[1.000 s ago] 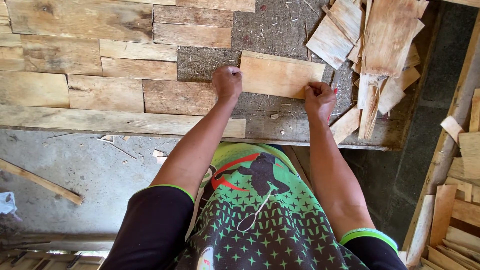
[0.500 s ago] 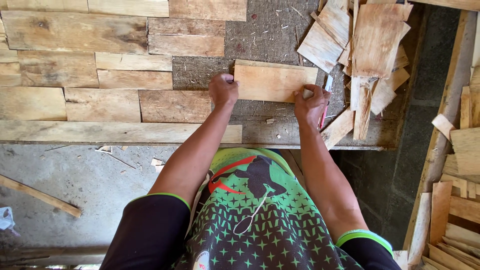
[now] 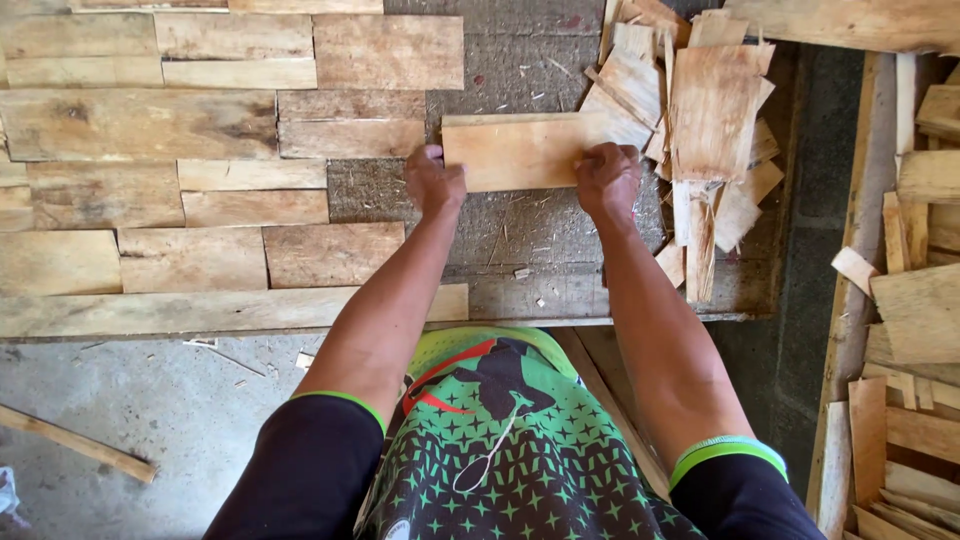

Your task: Trimming thin wood veneer pieces and arranging them on a panel.

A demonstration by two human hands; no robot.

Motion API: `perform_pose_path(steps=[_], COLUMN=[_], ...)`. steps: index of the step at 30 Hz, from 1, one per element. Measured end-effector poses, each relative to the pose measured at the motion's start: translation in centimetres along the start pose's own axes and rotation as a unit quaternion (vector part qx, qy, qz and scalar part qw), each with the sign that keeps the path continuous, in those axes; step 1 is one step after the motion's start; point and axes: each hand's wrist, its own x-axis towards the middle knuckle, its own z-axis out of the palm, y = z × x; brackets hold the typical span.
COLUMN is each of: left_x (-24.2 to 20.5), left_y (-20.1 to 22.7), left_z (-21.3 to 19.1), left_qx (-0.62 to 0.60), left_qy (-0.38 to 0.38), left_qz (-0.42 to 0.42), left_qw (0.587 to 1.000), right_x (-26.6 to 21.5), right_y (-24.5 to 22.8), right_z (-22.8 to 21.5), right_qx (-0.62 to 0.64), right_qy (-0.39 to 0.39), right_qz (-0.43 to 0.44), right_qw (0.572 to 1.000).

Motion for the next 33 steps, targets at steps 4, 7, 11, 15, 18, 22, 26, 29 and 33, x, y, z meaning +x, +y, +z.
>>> perform_pose_path(steps=[4, 7, 11, 15, 18, 22, 26, 29, 33], left_x=[-0.7, -0.3, -0.5, -0.4, 0.2, -0.4, 0.3, 0.2, 0.2], left_y=[0.2, -0.3, -0.1, -0.3, -1.5, -0.5, -2.4, -2.7, -2.6], left_z=[0.4, 0.9, 0.9, 1.5, 2.4, 1.8, 3.1, 3.2, 3.0], left_qx=[-0.011, -0.013, 0.003, 0.030, 0.030, 0.027, 0.032, 0.028, 0.039], left_qy=[-0.006, 0.019, 0.026, 0.036, 0.072, 0.037, 0.086, 0.095, 0.109], left_qz=[-0.039, -0.001, 0.004, -0.006, 0.033, -0.014, 0.059, 0.075, 0.107], left_qw=[0.999, 1.000, 1.000, 0.999, 0.996, 0.999, 0.994, 0.992, 0.988], right_x=[2.0, 5.6, 8.8, 10.8, 12.1, 13.4, 15.6, 18.1, 21.9], right_y=[-3.8, -4.4, -5.4, -6.3, -6.6, -8.2, -9.2, -8.4, -5.7], right_z=[-4.9, -6.2, -7.7, -8.9, -8.9, -10.0, -10.9, -11.2, -11.3], right_qx=[-0.123, -0.235, -0.353, -0.386, -0.415, -0.447, -0.472, -0.489, -0.500], right_qy=[-0.005, -0.096, -0.188, -0.223, -0.242, -0.271, -0.333, -0.344, -0.313], right_qz=[-0.002, -0.127, -0.296, -0.335, -0.337, -0.335, -0.268, -0.226, -0.160], right_qw=[0.992, 0.959, 0.867, 0.830, 0.810, 0.784, 0.771, 0.770, 0.791])
